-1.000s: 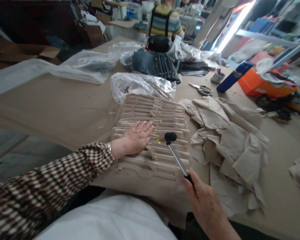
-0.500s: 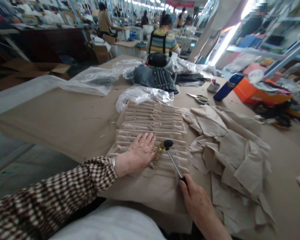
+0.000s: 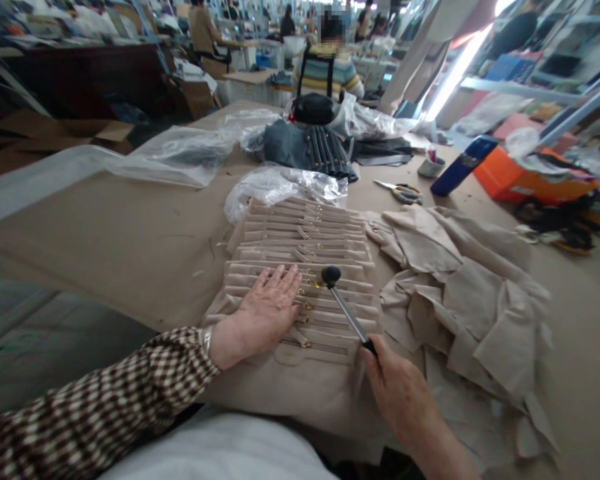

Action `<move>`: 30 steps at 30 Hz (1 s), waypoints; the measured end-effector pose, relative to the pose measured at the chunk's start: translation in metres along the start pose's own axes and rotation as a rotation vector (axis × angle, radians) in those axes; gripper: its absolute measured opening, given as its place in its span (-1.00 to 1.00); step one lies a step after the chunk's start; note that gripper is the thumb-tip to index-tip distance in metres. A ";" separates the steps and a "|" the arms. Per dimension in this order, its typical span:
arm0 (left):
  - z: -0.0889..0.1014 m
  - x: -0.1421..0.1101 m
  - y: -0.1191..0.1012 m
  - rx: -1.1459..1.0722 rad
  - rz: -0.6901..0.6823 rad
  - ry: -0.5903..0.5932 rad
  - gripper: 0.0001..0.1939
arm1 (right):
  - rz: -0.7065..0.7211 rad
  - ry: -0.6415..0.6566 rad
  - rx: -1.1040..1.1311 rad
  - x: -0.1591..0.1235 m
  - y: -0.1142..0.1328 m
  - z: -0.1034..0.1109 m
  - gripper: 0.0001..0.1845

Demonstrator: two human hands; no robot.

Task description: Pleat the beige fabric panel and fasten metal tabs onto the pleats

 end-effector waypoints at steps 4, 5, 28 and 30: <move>-0.005 -0.002 0.004 -0.023 -0.006 0.014 -0.38 | 0.046 -0.096 -0.035 -0.001 0.007 0.015 -0.67; -0.006 -0.002 0.004 -0.028 -0.012 0.010 -0.37 | 0.053 -0.151 -0.046 -0.003 0.009 0.020 -0.67; -0.008 -0.001 0.008 -0.106 -0.027 -0.039 -0.38 | 0.109 -0.055 -0.043 -0.018 0.023 0.017 -0.73; -0.007 -0.001 0.007 -0.107 -0.034 -0.058 -0.38 | 0.096 -0.110 -0.004 -0.027 0.022 0.022 -0.74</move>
Point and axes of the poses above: each hand's wrist, its own x-axis towards the middle knuckle, its own z-axis out of the back of the hand, y = z × x, the point moved 9 cm from there along x, towards the middle knuckle, and after that the axes turned 13 degrees about -x, right-handed, at the moved point
